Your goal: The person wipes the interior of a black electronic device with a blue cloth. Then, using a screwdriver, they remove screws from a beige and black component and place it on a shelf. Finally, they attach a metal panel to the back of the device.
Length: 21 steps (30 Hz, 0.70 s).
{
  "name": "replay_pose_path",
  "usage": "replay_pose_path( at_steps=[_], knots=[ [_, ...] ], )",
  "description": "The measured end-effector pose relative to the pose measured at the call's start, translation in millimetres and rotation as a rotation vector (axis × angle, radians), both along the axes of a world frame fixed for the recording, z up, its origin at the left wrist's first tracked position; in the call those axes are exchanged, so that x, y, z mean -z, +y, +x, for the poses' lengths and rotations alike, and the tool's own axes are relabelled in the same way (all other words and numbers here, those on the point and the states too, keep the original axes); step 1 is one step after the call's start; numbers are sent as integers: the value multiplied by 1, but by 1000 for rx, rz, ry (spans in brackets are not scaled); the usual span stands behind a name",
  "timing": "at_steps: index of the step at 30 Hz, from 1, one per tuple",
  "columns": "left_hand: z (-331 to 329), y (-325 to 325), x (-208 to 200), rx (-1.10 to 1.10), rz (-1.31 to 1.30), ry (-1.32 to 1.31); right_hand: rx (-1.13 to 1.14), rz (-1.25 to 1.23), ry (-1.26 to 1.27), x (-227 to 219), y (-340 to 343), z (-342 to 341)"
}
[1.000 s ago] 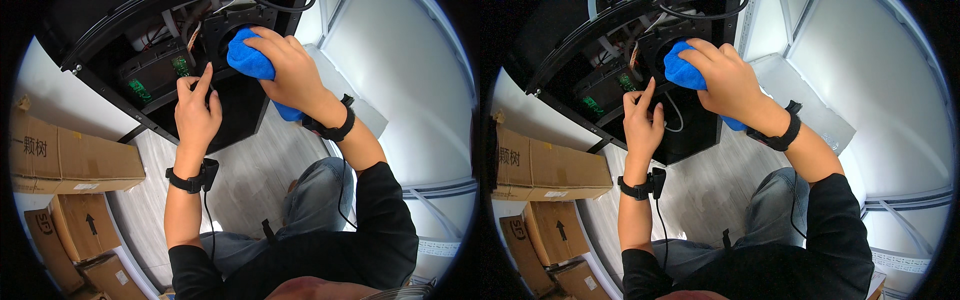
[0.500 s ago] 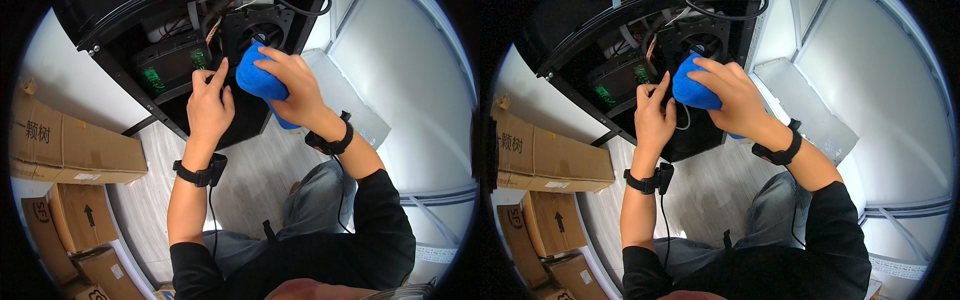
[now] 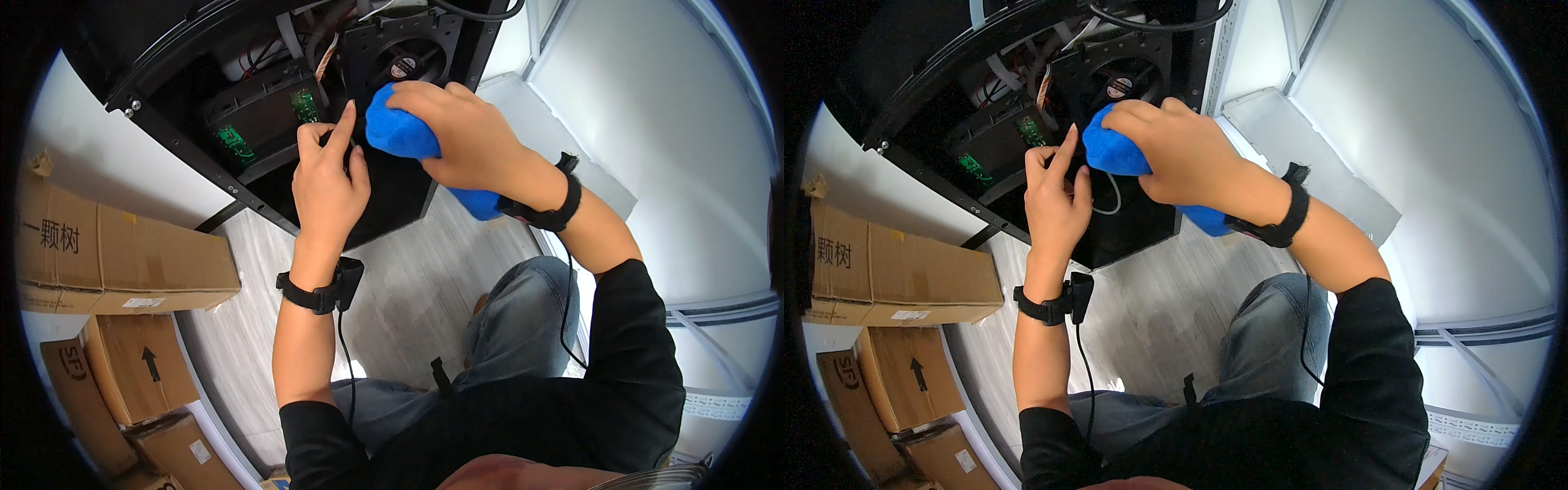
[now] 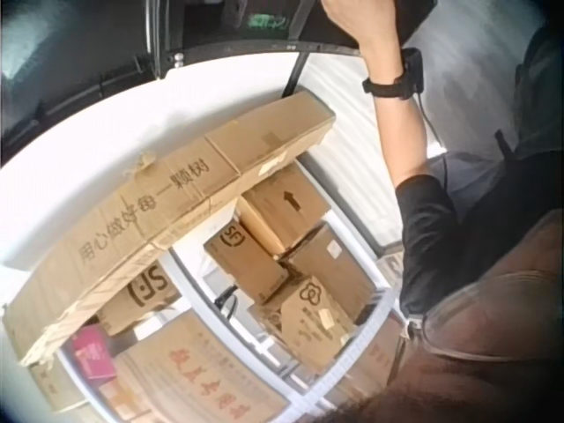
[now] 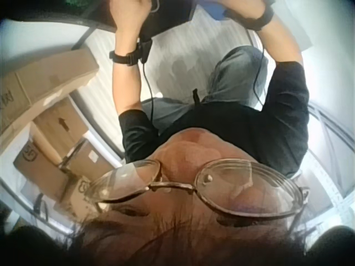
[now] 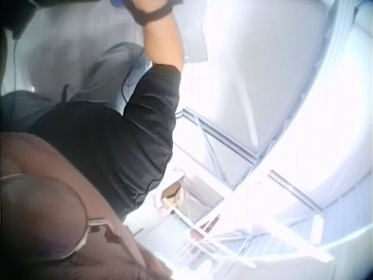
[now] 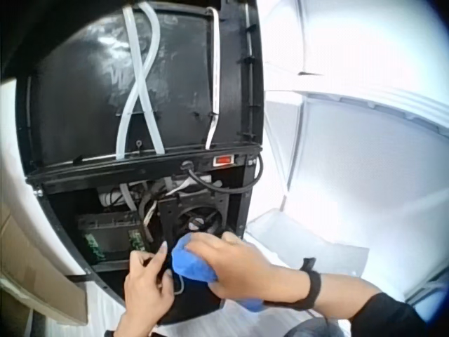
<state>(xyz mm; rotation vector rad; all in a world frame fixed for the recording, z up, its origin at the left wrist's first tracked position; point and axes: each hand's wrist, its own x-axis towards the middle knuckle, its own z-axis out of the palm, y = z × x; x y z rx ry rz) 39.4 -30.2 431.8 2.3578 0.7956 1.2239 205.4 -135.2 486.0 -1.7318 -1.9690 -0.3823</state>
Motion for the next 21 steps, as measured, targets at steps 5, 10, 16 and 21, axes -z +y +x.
replay_pose_path(
  at_steps=[5,10,16,21],
  knots=[
    [2,-1,-1,9,22,-5,77,58,-81,-5,-21,5],
    [2,1,1,8,40,0,2,299,95,10,-4,16],
    [2,-2,-2,27,44,-19,-37,231,82,11,0,16],
    [0,1,0,10,9,-6,-2,49,-152,-11,-4,21]
  ],
)
